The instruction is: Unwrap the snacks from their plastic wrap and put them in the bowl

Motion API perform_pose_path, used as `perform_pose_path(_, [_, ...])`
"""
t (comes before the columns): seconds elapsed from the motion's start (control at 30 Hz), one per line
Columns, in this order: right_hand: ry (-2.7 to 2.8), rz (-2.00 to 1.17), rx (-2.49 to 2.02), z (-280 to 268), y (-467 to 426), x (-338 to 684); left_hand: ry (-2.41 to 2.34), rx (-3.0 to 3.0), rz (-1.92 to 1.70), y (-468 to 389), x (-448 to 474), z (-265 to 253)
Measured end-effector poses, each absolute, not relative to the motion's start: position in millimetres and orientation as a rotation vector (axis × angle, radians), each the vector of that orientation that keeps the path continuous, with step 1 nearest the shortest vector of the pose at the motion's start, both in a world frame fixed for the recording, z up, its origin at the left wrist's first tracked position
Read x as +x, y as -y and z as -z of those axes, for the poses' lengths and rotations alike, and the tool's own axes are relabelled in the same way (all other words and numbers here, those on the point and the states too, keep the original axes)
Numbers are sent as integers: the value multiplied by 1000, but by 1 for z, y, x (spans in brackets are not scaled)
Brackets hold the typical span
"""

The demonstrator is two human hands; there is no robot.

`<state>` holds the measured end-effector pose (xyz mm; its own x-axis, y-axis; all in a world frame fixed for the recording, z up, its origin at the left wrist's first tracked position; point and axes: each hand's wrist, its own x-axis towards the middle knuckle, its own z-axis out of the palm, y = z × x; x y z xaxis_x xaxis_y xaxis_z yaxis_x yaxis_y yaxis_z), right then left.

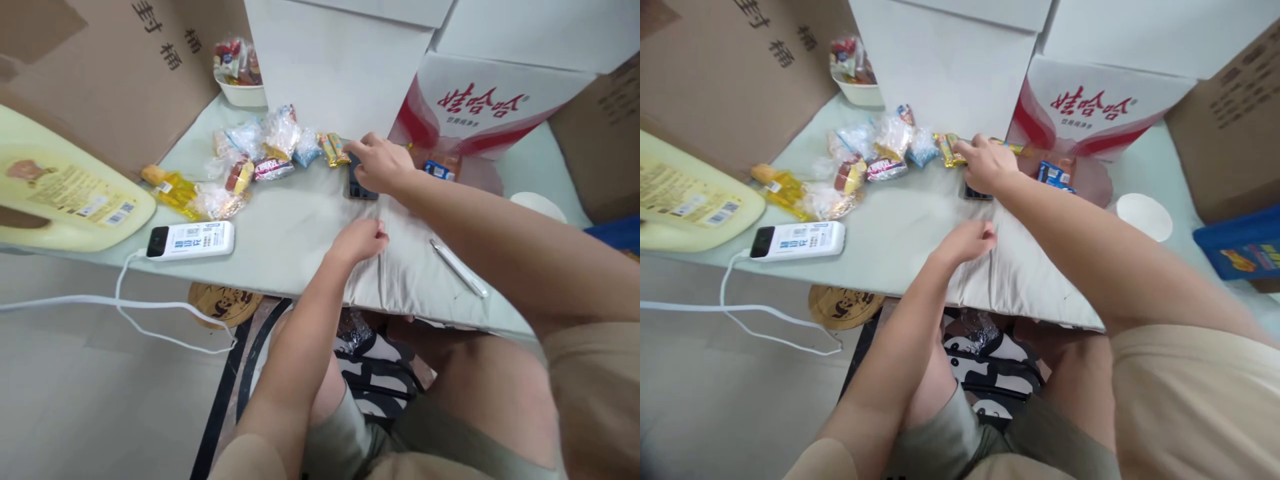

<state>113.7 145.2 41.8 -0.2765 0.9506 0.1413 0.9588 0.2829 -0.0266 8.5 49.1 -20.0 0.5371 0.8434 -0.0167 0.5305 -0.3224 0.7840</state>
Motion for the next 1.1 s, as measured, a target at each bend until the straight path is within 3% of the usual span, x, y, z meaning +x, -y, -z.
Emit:
perform_pose_path(0.23, [2339,-316,-1799,25,-210,70,-1187,2001,-411,-42,8,21])
perform_pose_path(0.37, [2363,-243,-1967,34,-213,74,-1166,1996,-301,-44,7,14])
perform_pose_path(0.57, [2299,-70,-1836,2,-188,85,-1104,2061,-200,-47,9,4])
perform_pose_path(0.8, [1874,-312,-1552,-37,-98,143,-1204,2058,-213,-44,9,9])
perform_pose_path(0.97, [1246,-729,-1164,-6,3,193,-1273,1851,-500,-49,16,20])
perform_pose_path(1.1, [933,-960,-1228,32,44,203,-863,1478,-716,-47,32,25])
